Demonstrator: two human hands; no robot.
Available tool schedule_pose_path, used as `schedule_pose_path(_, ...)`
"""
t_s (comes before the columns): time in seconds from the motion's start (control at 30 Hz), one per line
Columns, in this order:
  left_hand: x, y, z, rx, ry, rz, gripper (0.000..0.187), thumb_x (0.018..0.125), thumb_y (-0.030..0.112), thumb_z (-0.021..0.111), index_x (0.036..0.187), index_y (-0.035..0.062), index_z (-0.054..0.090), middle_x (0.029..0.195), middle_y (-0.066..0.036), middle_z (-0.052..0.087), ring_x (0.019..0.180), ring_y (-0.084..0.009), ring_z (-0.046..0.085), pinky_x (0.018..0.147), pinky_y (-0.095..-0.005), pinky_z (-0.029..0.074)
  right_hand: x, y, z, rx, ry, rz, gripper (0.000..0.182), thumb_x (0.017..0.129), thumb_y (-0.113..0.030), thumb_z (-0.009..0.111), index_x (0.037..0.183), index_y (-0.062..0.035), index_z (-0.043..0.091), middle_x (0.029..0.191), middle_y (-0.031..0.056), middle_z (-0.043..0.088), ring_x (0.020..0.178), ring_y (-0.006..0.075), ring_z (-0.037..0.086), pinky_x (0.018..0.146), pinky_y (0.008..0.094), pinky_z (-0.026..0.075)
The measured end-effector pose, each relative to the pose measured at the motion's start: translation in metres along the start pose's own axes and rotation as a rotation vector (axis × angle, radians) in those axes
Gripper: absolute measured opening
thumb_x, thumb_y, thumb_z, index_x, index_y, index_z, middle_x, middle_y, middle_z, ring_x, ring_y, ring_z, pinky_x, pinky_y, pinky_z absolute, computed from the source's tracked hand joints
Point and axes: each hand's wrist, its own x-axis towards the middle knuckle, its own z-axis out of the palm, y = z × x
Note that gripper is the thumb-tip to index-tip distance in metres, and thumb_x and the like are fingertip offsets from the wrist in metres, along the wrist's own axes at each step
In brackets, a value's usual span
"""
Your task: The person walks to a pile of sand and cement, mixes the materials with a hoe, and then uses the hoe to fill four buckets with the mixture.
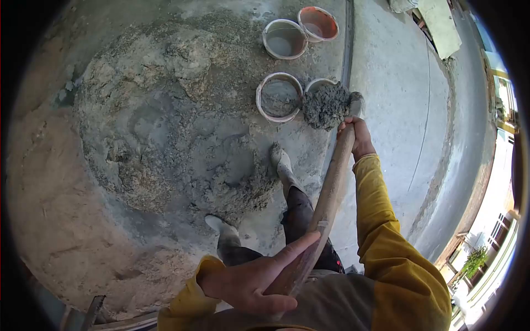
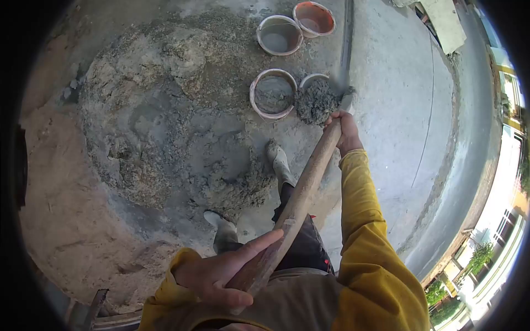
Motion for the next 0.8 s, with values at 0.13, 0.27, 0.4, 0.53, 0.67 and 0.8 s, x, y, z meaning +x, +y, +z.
schedule_pose_path(0.13,-0.023,-0.097,-0.083,0.372,0.123,-0.726,0.089,0.082,0.022,0.065,0.148,0.0007,0.008,0.118,-0.029,0.053,0.109,-0.0316,0.057,0.092,-0.0405,0.043,0.072,0.031,-0.024,-0.186,0.097,-0.149,0.008,0.085,-0.015,0.048,0.083,-0.0068,0.050,0.064,0.0083,0.054,0.056,0.0228,0.055,0.056,0.0373,0.051)
schedule_pose_path(0.27,-0.038,-0.287,-0.169,0.780,0.441,-0.786,0.069,0.080,0.011,0.060,0.142,0.0045,0.028,0.117,-0.025,0.057,0.108,-0.0379,0.056,0.090,-0.0438,0.045,0.144,0.087,-0.040,-0.120,0.147,-0.192,0.005,0.081,-0.006,0.051,0.083,-0.0026,0.049,0.073,0.0118,0.056,0.064,0.0238,0.055,0.064,0.0380,0.050)
schedule_pose_path(0.4,-0.053,-0.358,-0.193,0.790,0.678,-0.690,0.058,0.080,0.002,0.055,0.135,0.0064,0.039,0.124,-0.021,0.054,0.113,-0.0382,0.052,0.093,-0.0440,0.044,0.125,0.115,-0.024,-0.131,0.233,-0.250,0.012,0.076,0.003,0.054,0.087,0.0014,0.049,0.071,0.0129,0.056,0.062,0.0256,0.058,0.060,0.0394,0.051)
schedule_pose_path(0.53,-0.100,-0.338,-0.143,0.707,0.608,-0.663,0.052,0.080,0.003,0.059,0.130,0.0089,0.045,0.110,-0.017,0.057,0.106,-0.0358,0.056,0.089,-0.0447,0.045,0.058,0.135,-0.015,-0.244,0.090,-0.194,0.005,0.081,-0.006,0.049,0.082,-0.0023,0.053,0.073,0.0099,0.056,0.074,0.0252,0.056,0.074,0.0377,0.049)
schedule_pose_path(0.67,-0.212,-0.309,-0.043,0.482,0.536,-0.625,0.058,0.079,0.008,0.065,0.132,0.0115,0.041,0.117,-0.018,0.055,0.110,-0.0331,0.055,0.091,-0.0412,0.044,-0.039,0.208,0.028,-0.252,-0.057,-0.140,0.005,0.077,-0.004,0.051,0.081,-0.0031,0.053,0.076,0.0083,0.055,0.075,0.0224,0.056,0.073,0.0378,0.049)
schedule_pose_path(0.8,-0.278,-0.323,-0.012,0.363,0.617,-0.651,0.056,0.083,0.022,0.067,0.131,0.0108,0.040,0.103,-0.018,0.059,0.096,-0.0333,0.061,0.081,-0.0400,0.047,-0.048,0.294,0.085,-0.340,-0.150,-0.149,0.009,0.075,0.002,0.053,0.084,0.0011,0.055,0.074,0.0110,0.057,0.067,0.0237,0.059,0.067,0.0376,0.051)
